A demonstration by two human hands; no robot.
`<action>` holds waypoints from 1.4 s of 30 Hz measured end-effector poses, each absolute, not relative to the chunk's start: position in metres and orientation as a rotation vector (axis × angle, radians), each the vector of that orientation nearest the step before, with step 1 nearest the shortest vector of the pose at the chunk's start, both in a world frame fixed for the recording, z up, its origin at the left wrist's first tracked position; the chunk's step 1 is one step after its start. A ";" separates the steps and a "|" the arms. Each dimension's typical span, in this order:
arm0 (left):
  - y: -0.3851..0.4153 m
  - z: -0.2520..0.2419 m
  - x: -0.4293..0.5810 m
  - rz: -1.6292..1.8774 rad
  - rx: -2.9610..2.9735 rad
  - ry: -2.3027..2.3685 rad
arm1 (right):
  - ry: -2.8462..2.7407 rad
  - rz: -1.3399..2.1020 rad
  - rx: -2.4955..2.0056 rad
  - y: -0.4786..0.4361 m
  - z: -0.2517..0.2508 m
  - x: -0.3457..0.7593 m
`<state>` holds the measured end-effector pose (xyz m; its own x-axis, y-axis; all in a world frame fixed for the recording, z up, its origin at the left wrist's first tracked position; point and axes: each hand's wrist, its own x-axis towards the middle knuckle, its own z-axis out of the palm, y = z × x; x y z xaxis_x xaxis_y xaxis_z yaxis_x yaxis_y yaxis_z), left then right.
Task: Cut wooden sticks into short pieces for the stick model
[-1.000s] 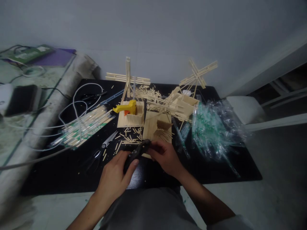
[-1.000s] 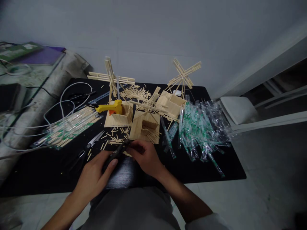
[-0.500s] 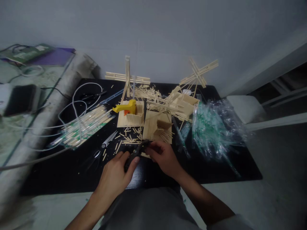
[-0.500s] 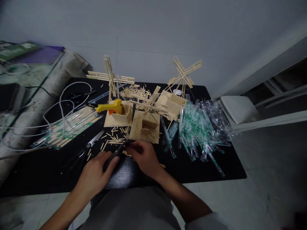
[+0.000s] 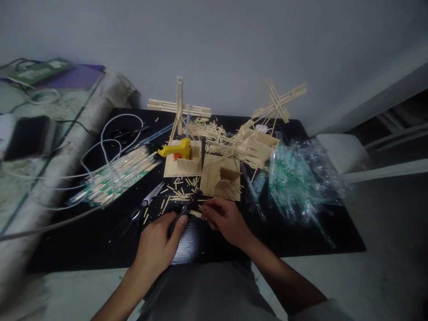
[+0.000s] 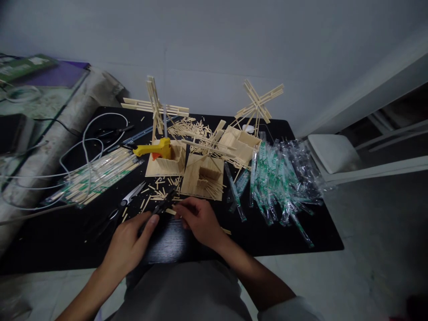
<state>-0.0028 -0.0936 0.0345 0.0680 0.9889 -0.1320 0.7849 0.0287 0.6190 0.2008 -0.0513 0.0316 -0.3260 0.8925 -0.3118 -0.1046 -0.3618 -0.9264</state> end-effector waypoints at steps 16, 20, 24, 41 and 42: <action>-0.101 0.028 -0.001 0.401 2.158 1.901 | -1.081 1.769 -1.156 -0.052 0.033 0.202; -0.101 0.026 -0.001 0.385 2.128 1.872 | -1.108 1.753 -1.176 -0.052 0.033 0.203; -0.102 0.024 0.000 0.333 2.082 1.885 | -1.110 1.767 -1.178 -0.051 0.035 0.202; -0.103 0.023 -0.001 0.385 2.149 1.904 | -1.117 1.823 -1.205 -0.052 0.035 0.204; -0.102 0.023 -0.001 0.367 2.120 1.899 | -1.112 1.824 -1.200 -0.052 0.034 0.205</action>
<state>-0.0006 -0.1024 0.0225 0.1080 0.9941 0.0075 0.9254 -0.1033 0.3647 0.2046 -0.0523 0.0342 -0.3458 0.8683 -0.3557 -0.0811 -0.4054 -0.9105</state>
